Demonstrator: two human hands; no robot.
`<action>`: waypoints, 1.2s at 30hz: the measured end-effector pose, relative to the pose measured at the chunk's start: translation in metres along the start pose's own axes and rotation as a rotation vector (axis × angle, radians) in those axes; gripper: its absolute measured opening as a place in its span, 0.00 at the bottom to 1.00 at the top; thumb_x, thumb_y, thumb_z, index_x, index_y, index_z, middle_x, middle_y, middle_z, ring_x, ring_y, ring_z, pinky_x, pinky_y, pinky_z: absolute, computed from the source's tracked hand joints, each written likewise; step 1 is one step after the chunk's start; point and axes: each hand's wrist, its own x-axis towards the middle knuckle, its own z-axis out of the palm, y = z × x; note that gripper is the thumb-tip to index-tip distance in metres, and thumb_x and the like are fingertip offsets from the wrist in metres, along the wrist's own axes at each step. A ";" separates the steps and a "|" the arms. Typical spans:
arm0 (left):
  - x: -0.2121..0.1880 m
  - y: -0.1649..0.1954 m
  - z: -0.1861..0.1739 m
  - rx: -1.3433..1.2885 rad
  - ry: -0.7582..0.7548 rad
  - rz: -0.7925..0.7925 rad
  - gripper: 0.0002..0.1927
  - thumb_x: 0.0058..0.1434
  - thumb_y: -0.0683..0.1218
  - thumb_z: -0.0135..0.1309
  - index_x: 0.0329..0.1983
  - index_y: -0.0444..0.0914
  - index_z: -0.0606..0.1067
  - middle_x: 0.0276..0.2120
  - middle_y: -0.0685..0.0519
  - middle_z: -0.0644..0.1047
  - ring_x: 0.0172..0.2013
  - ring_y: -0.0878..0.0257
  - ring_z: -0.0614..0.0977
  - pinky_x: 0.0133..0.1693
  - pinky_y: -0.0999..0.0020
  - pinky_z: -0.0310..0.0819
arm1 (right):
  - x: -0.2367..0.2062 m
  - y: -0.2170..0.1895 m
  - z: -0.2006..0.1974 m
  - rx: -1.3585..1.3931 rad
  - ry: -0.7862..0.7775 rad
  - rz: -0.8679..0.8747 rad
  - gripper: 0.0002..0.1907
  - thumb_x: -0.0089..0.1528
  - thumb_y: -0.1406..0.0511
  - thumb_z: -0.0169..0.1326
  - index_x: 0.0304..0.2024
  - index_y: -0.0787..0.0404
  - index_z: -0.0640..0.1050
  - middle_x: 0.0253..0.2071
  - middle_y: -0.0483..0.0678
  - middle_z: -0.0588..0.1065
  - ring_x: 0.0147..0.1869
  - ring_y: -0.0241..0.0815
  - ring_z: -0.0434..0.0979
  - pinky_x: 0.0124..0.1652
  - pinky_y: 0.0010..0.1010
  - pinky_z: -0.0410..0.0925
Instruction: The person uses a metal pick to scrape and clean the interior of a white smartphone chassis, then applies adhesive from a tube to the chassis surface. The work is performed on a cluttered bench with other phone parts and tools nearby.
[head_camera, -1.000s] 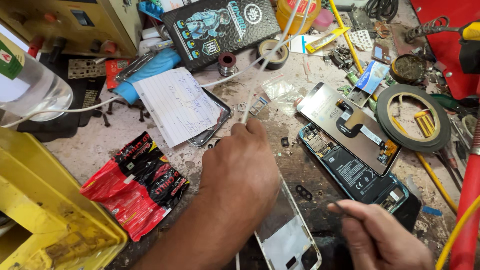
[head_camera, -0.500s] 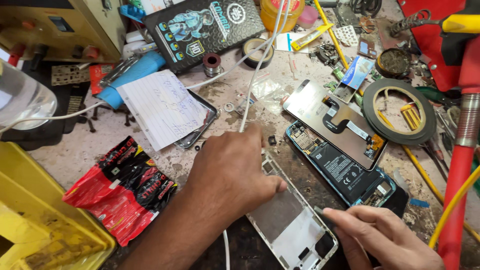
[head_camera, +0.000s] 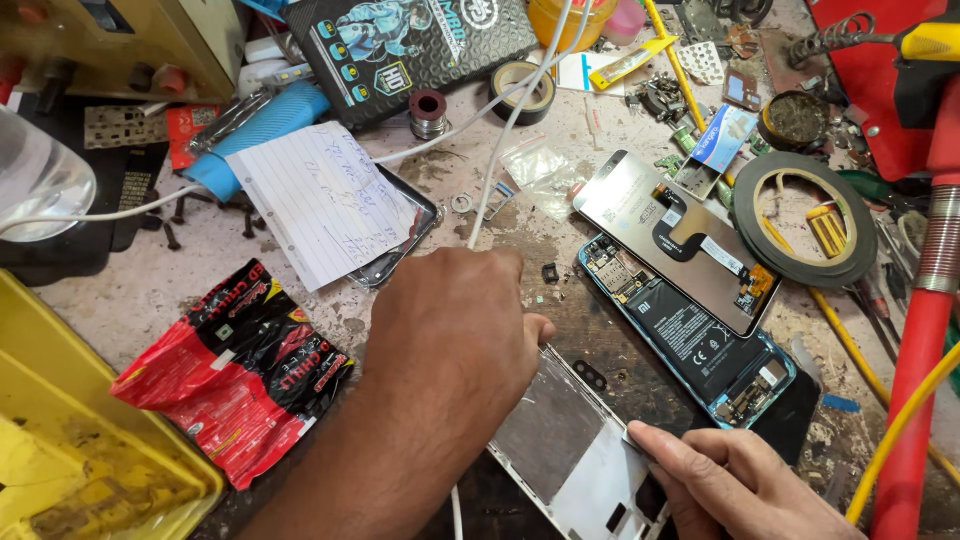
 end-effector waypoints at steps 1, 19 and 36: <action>-0.001 -0.001 0.000 -0.011 0.005 -0.007 0.21 0.53 0.59 0.65 0.39 0.39 0.80 0.32 0.42 0.81 0.39 0.45 0.84 0.42 0.51 0.77 | 0.000 0.001 0.001 0.017 -0.024 -0.015 0.28 0.57 0.71 0.62 0.59 0.45 0.84 0.40 0.39 0.75 0.43 0.30 0.79 0.38 0.16 0.74; -0.004 -0.003 -0.011 0.064 -0.138 -0.056 0.11 0.54 0.47 0.67 0.36 0.37 0.80 0.37 0.42 0.80 0.43 0.47 0.83 0.46 0.54 0.78 | 0.025 -0.059 -0.013 -0.229 0.185 -0.064 0.20 0.58 0.70 0.63 0.50 0.41 0.86 0.27 0.35 0.75 0.30 0.26 0.76 0.27 0.18 0.70; -0.010 -0.001 -0.015 0.113 -0.150 -0.047 0.09 0.54 0.36 0.62 0.39 0.38 0.80 0.43 0.41 0.80 0.49 0.48 0.82 0.47 0.57 0.80 | 0.078 -0.162 -0.015 -0.534 0.161 -0.001 0.13 0.58 0.58 0.61 0.46 0.36 0.85 0.38 0.33 0.80 0.34 0.36 0.83 0.30 0.33 0.73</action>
